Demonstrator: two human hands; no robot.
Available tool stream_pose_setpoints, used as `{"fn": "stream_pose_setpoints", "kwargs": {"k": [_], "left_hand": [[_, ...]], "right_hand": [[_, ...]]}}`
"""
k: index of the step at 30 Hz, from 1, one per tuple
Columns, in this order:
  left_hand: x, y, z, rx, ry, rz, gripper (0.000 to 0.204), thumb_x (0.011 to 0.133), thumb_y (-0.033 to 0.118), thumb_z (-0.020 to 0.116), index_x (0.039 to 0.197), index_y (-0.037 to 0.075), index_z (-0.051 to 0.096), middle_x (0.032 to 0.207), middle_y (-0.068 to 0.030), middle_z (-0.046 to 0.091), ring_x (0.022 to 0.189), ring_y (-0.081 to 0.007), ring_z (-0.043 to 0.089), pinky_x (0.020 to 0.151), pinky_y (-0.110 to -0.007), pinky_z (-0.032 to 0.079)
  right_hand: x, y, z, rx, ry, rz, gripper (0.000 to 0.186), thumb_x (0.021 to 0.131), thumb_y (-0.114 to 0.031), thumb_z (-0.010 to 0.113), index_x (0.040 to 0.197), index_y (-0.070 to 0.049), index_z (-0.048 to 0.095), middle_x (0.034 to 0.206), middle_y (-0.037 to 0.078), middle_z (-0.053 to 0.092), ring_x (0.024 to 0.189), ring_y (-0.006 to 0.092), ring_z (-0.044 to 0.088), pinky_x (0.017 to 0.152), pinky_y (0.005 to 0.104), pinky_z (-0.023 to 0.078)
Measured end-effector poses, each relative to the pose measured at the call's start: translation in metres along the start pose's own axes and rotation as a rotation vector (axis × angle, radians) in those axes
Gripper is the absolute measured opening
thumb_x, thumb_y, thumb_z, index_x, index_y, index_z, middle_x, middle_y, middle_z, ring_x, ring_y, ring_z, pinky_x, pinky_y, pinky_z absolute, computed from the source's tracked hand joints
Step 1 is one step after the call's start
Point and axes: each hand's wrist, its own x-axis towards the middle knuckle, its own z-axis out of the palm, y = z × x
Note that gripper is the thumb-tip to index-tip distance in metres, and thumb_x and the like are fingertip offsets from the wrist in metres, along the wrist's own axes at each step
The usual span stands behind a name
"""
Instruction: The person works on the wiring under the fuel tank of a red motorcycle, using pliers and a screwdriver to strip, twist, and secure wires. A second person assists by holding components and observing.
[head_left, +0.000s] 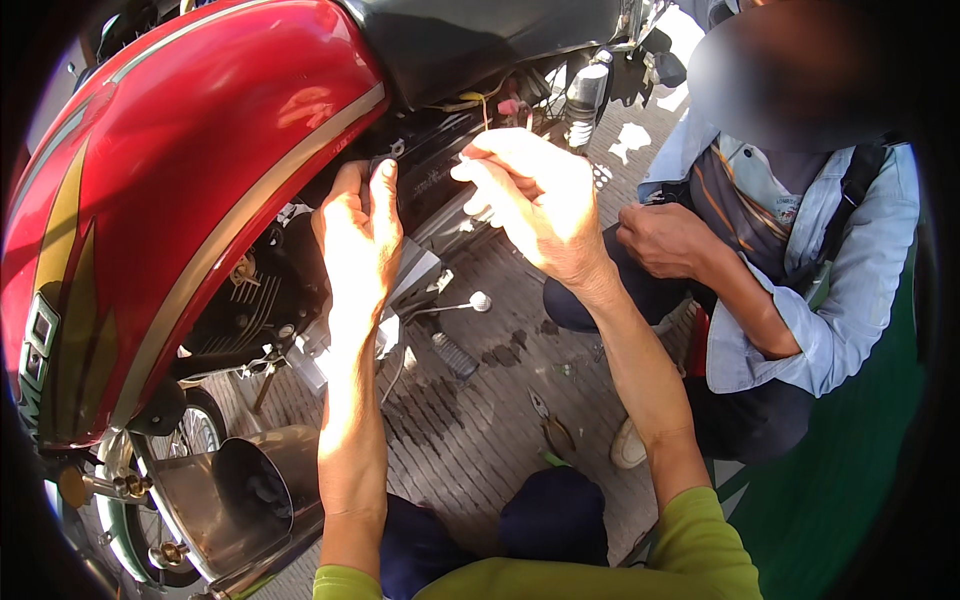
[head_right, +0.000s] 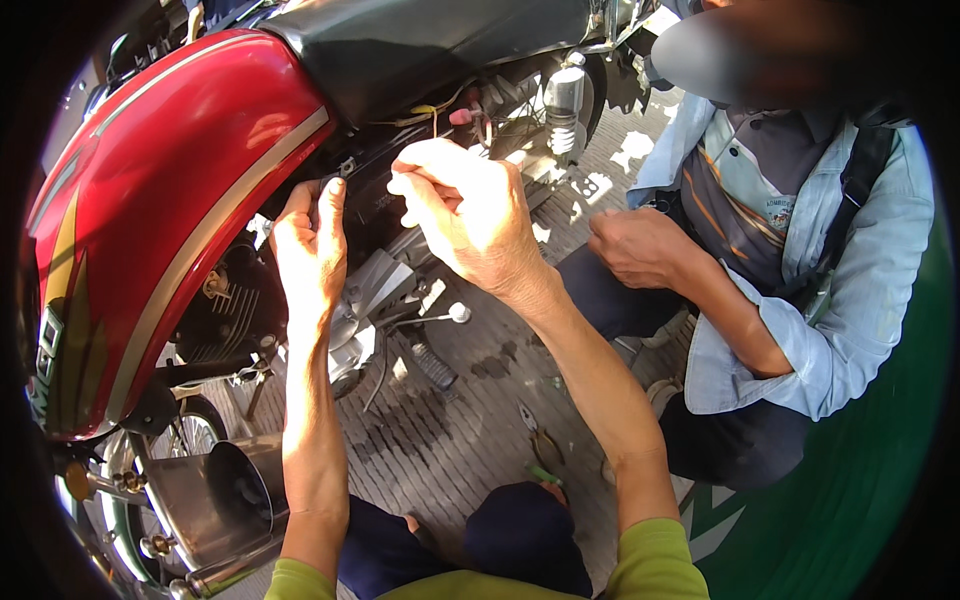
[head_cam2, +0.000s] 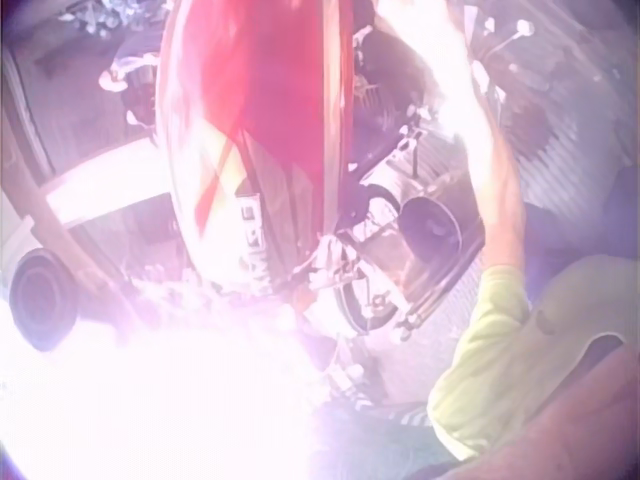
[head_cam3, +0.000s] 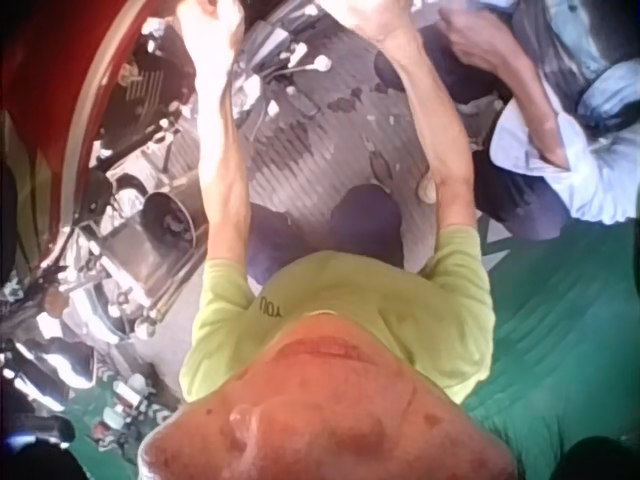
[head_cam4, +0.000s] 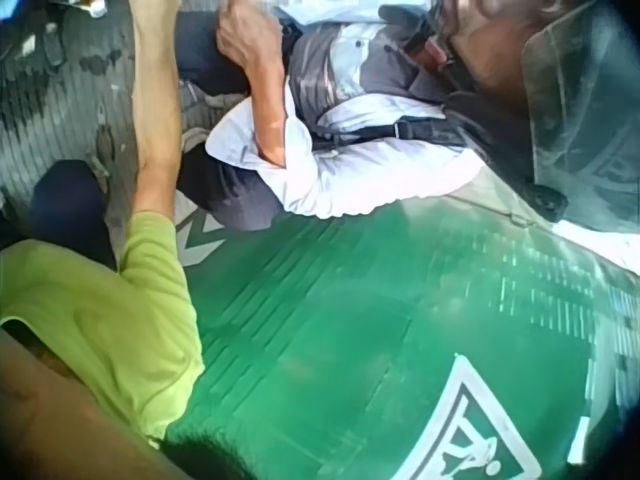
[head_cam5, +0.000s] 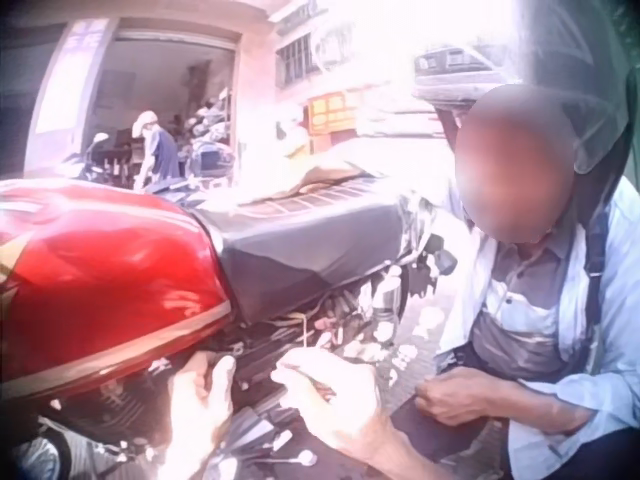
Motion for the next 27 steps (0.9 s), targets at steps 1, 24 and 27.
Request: {"fn": "stream_pose_setpoints", "kwargs": {"k": [1, 24, 27], "left_hand": [[0.001, 0.000, -0.002, -0.004, 0.004, 0.010, 0.028, 0.092, 0.028, 0.061, 0.090, 0.000, 0.063, 0.058, 0.0002, 0.043, 0.058, -0.0072, 0.036, 0.055, -0.024, 0.034], [0.035, 0.001, -0.027, 0.008, -0.123, 0.083, 0.021, 0.093, 0.020, 0.060, 0.093, -0.001, 0.062, 0.059, -0.0024, 0.055, 0.054, -0.0047, 0.042, 0.051, -0.023, 0.036], [0.038, -0.002, -0.023, -0.004, -0.126, 0.121, 0.021, 0.093, 0.019, 0.061, 0.093, -0.001, 0.061, 0.058, -0.0012, 0.051, 0.053, -0.0046, 0.039, 0.049, -0.023, 0.034]], "right_hand": [[0.006, 0.001, 0.007, 0.048, -0.013, 0.017, 0.013, 0.088, -0.002, 0.060, 0.098, 0.006, 0.061, 0.077, 0.008, 0.066, 0.065, 0.0088, 0.064, 0.057, 0.0209, 0.052], [0.037, 0.035, 0.080, 0.131, 0.213, 0.168, 0.015, 0.091, -0.011, 0.061, 0.095, 0.002, 0.065, 0.072, 0.002, 0.065, 0.056, 0.0052, 0.060, 0.047, 0.0186, 0.046], [0.038, 0.032, 0.078, 0.139, 0.229, 0.221, 0.013, 0.091, -0.008, 0.059, 0.094, 0.003, 0.065, 0.073, 0.002, 0.064, 0.056, 0.0047, 0.058, 0.049, 0.0184, 0.045]]}}
